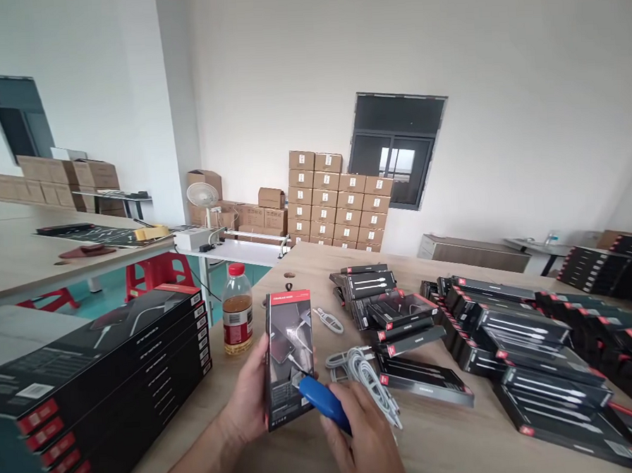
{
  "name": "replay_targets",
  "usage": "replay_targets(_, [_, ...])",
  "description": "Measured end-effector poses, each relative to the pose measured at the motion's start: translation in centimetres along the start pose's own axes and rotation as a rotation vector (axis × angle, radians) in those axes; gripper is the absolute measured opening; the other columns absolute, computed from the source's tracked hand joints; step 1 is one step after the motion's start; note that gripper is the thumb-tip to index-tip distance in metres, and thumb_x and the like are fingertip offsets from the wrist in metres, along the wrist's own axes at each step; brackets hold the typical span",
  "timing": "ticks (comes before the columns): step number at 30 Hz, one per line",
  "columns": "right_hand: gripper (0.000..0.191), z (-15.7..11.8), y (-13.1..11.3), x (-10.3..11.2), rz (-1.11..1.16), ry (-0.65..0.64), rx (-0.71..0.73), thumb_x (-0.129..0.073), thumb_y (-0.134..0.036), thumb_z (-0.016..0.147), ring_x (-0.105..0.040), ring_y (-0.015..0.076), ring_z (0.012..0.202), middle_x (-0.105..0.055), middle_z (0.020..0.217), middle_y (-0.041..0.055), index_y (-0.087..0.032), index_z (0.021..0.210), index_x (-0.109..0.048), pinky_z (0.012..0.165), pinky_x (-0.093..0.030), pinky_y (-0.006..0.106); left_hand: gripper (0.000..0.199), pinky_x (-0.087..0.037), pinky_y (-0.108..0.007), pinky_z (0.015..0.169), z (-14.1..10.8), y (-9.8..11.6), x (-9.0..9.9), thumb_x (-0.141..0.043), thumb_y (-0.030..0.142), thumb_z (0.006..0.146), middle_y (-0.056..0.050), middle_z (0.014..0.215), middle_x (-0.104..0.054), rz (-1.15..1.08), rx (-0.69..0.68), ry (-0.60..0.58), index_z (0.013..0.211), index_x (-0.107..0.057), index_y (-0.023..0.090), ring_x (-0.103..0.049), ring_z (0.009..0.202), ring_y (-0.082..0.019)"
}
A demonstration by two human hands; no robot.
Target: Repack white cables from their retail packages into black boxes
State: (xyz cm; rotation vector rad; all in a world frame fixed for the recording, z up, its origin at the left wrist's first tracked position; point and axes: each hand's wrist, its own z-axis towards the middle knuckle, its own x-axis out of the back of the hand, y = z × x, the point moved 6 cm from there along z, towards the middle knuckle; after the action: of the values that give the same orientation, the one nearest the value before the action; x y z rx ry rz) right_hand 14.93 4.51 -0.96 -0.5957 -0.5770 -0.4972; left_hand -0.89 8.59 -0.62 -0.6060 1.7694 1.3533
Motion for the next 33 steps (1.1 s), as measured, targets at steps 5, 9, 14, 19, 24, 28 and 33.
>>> replay_targets(5, [0.030, 0.0, -0.1, 0.0, -0.014, 0.003, 0.016, -0.054, -0.027, 0.096, -0.072, 0.0220, 0.096, -0.073, 0.108, 0.0057, -0.028, 0.125, -0.060, 0.080, -0.060, 0.030, 0.056, -0.057, -0.044, 0.088, -0.1, -0.2, 0.1, -0.060, 0.057, 0.088, -0.013, 0.092, -0.079, -0.016, -0.002, -0.010, 0.119, -0.068, 0.012, -0.076, 0.087, -0.031])
replay_targets(9, [0.030, 0.0, -0.1, 0.0, -0.012, 0.005, 0.011, -0.055, -0.027, 0.096, -0.072, 0.0222, 0.096, -0.073, 0.108, 0.0060, -0.027, 0.126, -0.060, 0.081, -0.060, 0.030, 0.056, -0.058, -0.043, 0.086, -0.1, -0.2, -0.1, -0.059, 0.057, 0.088, -0.014, 0.092, -0.079, -0.020, 0.000, -0.016, 0.117, -0.068, 0.010, -0.076, 0.087, -0.031])
replay_targets(14, [0.029, -0.1, -0.1, 0.0, -0.019, 0.015, 0.031, -0.054, -0.026, 0.096, -0.072, 0.0216, 0.093, -0.072, 0.105, 0.0060, -0.026, 0.125, -0.060, 0.078, -0.060, 0.029, 0.056, -0.058, -0.041, 0.084, -0.1, -0.2, -0.1, -0.060, 0.058, 0.088, -0.014, 0.088, -0.078, -0.024, 0.006, -0.009, 0.115, -0.069, 0.010, -0.076, 0.084, -0.031])
replay_targets(19, [0.031, -0.1, -0.2, 0.1, -0.022, 0.000, 0.029, -0.055, -0.025, 0.096, -0.071, 0.0205, 0.095, -0.072, 0.108, 0.0040, -0.028, 0.127, -0.057, 0.080, -0.060, 0.029, 0.058, -0.058, -0.042, 0.084, -0.2, -0.2, -0.2, -0.059, 0.060, 0.088, -0.015, 0.089, -0.078, -0.010, -0.002, -0.019, 0.113, -0.069, 0.009, -0.076, 0.083, -0.031])
replay_targets(24, [0.031, 0.1, -0.6, 0.0, -0.032, 0.020, 0.019, -0.054, -0.025, 0.097, -0.072, 0.0216, 0.097, -0.072, 0.109, 0.0050, -0.027, 0.128, -0.057, 0.080, -0.060, 0.030, 0.058, -0.058, -0.042, 0.084, -0.2, -0.3, -0.4, -0.057, 0.060, 0.089, -0.014, 0.090, -0.079, 0.010, -0.020, 0.000, 0.116, -0.069, 0.010, -0.076, 0.082, -0.030])
replay_targets(28, [0.028, 0.0, 0.1, 0.1, -0.054, 0.086, -0.041, -0.051, -0.027, 0.100, -0.071, 0.0217, 0.100, -0.072, 0.110, 0.0059, -0.027, 0.128, -0.058, 0.084, -0.059, 0.031, 0.060, -0.058, -0.038, 0.079, 0.0, -1.3, 0.0, -0.058, 0.065, 0.088, -0.013, 0.086, -0.079, 0.093, 0.070, 0.077, 0.111, -0.071, 0.011, -0.076, 0.079, -0.028])
replay_targets(33, [0.027, -0.1, 0.9, 1.0, -0.125, 0.215, -0.057, -0.051, -0.032, 0.102, -0.070, 0.0229, 0.097, -0.071, 0.107, 0.0072, -0.025, 0.126, -0.059, 0.081, -0.059, 0.033, 0.062, -0.058, -0.031, 0.067, -0.3, -2.2, -0.1, -0.059, 0.071, 0.083, -0.011, 0.075, -0.078, 0.165, 0.162, 0.096, 0.093, -0.074, 0.011, -0.073, 0.065, -0.023])
